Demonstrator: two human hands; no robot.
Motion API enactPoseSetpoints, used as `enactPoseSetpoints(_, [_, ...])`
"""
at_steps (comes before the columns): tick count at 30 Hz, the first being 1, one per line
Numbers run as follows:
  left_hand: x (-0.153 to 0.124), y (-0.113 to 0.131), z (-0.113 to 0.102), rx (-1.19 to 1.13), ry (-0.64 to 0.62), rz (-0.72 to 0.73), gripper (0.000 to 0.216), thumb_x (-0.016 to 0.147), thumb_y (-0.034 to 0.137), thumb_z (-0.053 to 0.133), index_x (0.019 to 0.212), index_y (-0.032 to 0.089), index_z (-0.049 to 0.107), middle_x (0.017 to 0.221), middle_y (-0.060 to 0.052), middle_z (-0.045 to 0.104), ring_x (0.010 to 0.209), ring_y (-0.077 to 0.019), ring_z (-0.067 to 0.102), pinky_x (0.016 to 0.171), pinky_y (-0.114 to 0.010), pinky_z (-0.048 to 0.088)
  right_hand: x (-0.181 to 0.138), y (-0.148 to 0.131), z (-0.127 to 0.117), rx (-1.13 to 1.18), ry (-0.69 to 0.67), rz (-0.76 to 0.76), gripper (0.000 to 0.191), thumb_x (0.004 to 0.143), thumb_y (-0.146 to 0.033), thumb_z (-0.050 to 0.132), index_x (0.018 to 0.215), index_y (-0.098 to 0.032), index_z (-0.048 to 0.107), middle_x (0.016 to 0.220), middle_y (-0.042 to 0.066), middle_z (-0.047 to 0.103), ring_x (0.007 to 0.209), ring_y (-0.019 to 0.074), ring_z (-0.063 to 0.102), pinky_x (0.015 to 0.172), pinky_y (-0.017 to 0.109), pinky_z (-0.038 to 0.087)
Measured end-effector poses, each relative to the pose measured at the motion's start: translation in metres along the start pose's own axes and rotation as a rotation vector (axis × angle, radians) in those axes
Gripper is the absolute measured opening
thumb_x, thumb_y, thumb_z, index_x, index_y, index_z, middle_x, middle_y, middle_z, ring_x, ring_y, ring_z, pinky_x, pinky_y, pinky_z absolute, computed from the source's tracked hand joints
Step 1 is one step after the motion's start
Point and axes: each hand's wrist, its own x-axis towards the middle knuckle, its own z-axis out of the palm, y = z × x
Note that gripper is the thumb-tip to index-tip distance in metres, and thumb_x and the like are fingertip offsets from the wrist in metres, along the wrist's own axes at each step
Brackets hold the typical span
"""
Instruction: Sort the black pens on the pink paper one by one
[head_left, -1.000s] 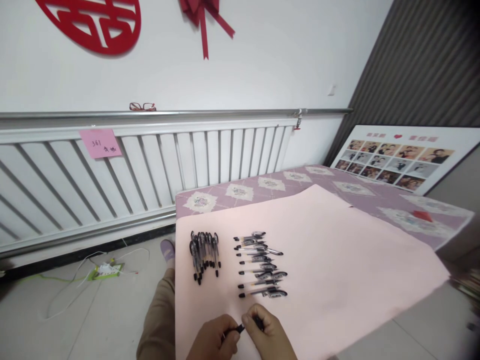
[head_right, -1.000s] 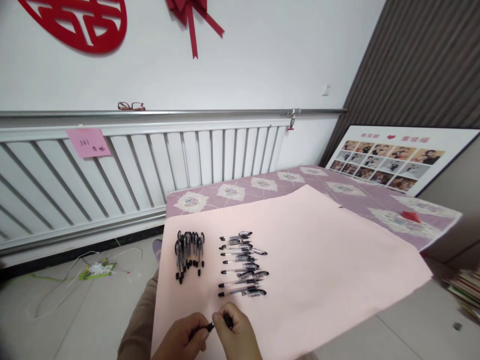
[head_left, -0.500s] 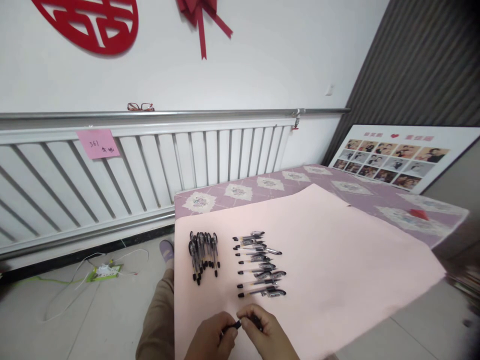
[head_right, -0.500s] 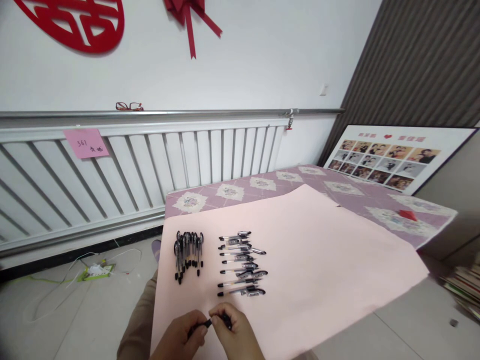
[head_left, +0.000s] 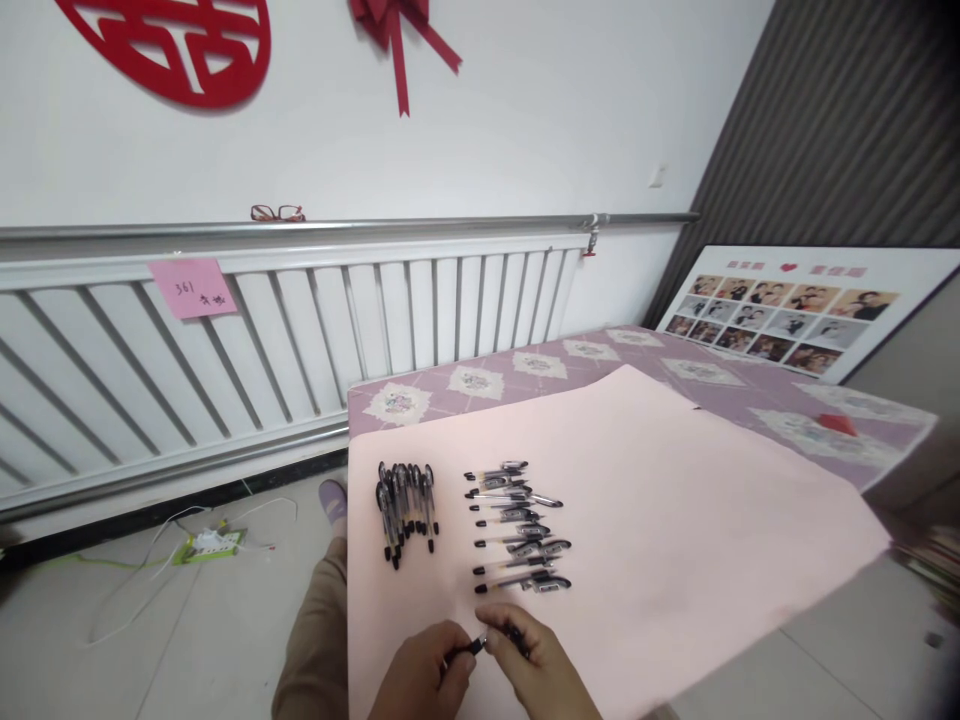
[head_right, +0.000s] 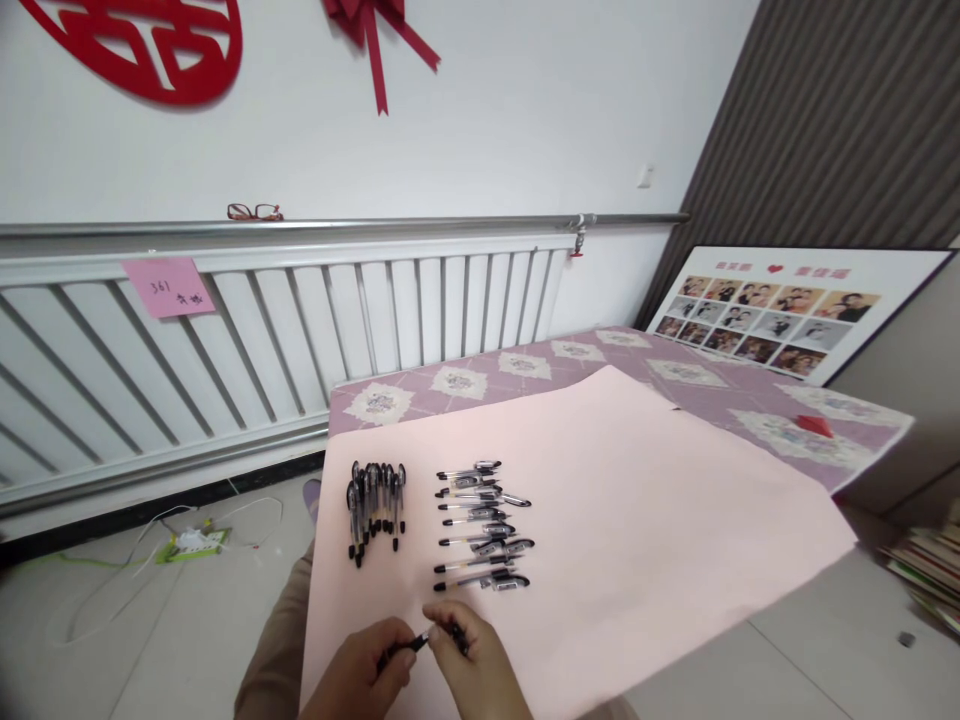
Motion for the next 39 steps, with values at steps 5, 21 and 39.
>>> enactPoseSetpoints(5, [-0.001, 0.002, 0.002, 0.04, 0.008, 0.009, 0.015, 0.076, 0.021, 0.046, 0.079, 0.018, 0.06, 0.07, -0.001, 0.06, 0.063, -0.0148, 0.051, 0.059, -0.023, 0.035, -0.002, -0.002, 0.001, -0.056, 0.026, 0.017, 0.024, 0.072, -0.038, 0.055, 0.057, -0.02, 0.051, 0.053, -0.005, 0.045, 0.058, 0.0134, 0.045, 0.057, 0.023, 0.037])
enactPoseSetpoints(21, [-0.003, -0.001, 0.003, -0.265, -0.096, -0.052, 0.026, 0.08, 0.024, 0.042, 0.098, 0.018, 0.058, 0.061, 0.004, 0.056, 0.045, -0.0082, 0.04, 0.046, -0.019, 0.033, -0.001, 0.003, -0.007, 0.027, -0.043, 0.013, 0.02, 0.073, -0.036, 0.056, 0.08, -0.02, 0.066, 0.066, 0.0, 0.059, 0.065, 0.0156, 0.051, 0.062, 0.025, 0.04])
enactPoseSetpoints(39, [-0.004, 0.007, 0.002, -0.078, 0.063, 0.064, 0.024, 0.074, 0.017, 0.049, 0.092, 0.02, 0.064, 0.086, -0.002, 0.066, 0.078, -0.016, 0.057, 0.071, -0.024, 0.04, -0.003, 0.004, -0.002, -0.159, -0.013, 0.001, 0.026, 0.078, -0.04, 0.049, 0.061, -0.02, 0.048, 0.058, -0.005, 0.04, 0.06, 0.0135, 0.04, 0.057, 0.024, 0.034])
